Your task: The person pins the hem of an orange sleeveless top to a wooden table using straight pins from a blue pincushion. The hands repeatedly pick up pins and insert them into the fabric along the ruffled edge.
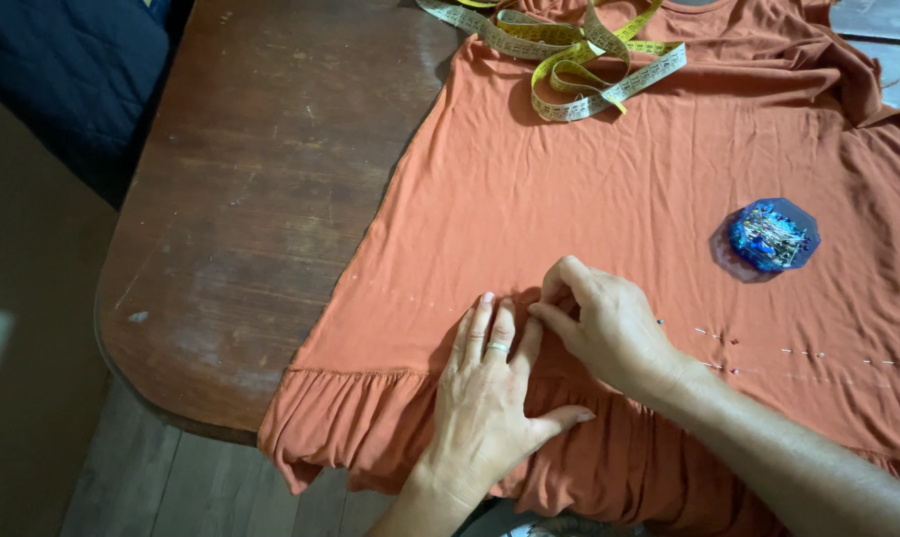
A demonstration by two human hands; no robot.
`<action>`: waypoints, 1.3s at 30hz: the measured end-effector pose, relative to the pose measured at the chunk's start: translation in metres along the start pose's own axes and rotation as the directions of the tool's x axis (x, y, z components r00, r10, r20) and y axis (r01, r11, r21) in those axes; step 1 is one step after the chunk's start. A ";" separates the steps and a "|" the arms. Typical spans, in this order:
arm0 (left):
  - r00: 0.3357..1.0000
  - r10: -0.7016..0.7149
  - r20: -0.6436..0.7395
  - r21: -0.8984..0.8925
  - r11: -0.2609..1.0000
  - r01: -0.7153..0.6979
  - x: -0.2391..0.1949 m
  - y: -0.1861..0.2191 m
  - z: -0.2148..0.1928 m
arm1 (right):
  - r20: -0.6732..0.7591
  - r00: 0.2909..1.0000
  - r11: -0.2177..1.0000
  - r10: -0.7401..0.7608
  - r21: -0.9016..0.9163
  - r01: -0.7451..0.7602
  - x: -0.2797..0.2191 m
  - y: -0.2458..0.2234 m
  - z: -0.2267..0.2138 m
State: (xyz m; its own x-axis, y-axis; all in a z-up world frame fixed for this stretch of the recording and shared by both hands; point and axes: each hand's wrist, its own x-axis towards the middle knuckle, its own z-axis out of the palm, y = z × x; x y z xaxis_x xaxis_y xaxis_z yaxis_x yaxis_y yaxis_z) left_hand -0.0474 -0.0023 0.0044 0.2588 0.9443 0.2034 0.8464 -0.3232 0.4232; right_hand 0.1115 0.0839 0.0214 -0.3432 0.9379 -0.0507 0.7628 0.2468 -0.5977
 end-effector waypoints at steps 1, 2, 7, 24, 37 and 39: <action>1.000 -0.001 0.004 0.001 1.000 0.001 0.000 0.000 0.000 | -0.003 1.000 1.000 -0.021 -0.017 0.021 0.000 0.002 -0.002; 1.000 0.004 0.004 -0.001 1.000 -0.004 -0.003 -0.003 0.001 | -0.008 1.000 1.000 -0.017 -0.019 0.017 0.001 0.004 0.002; 0.991 0.093 -0.096 0.178 0.981 -0.075 0.003 0.000 0.000 | -0.047 0.980 0.966 -0.195 -0.183 0.184 -0.004 0.014 -0.014; 0.987 0.127 -0.101 0.316 0.944 -0.090 0.000 -0.003 -0.002 | -0.117 0.920 0.827 0.374 -0.407 -0.388 -0.001 0.149 -0.164; 0.989 0.019 -0.145 0.417 0.908 0.043 -0.030 -0.034 -0.008 | -0.234 0.887 0.809 0.398 -0.367 -0.460 0.014 0.151 -0.141; 0.990 0.017 -0.141 0.416 0.908 0.044 -0.032 -0.035 -0.007 | -0.227 0.876 0.807 0.425 -0.344 -0.481 0.014 0.150 -0.141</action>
State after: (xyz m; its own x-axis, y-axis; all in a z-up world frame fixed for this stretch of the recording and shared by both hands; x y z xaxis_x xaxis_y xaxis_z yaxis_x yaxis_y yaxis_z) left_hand -0.0884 -0.0213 -0.0102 0.2044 0.9204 0.3332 0.9739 -0.2256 0.0261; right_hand 0.2986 0.1685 0.0442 0.1482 0.9820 -0.1168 0.9687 -0.1679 -0.1828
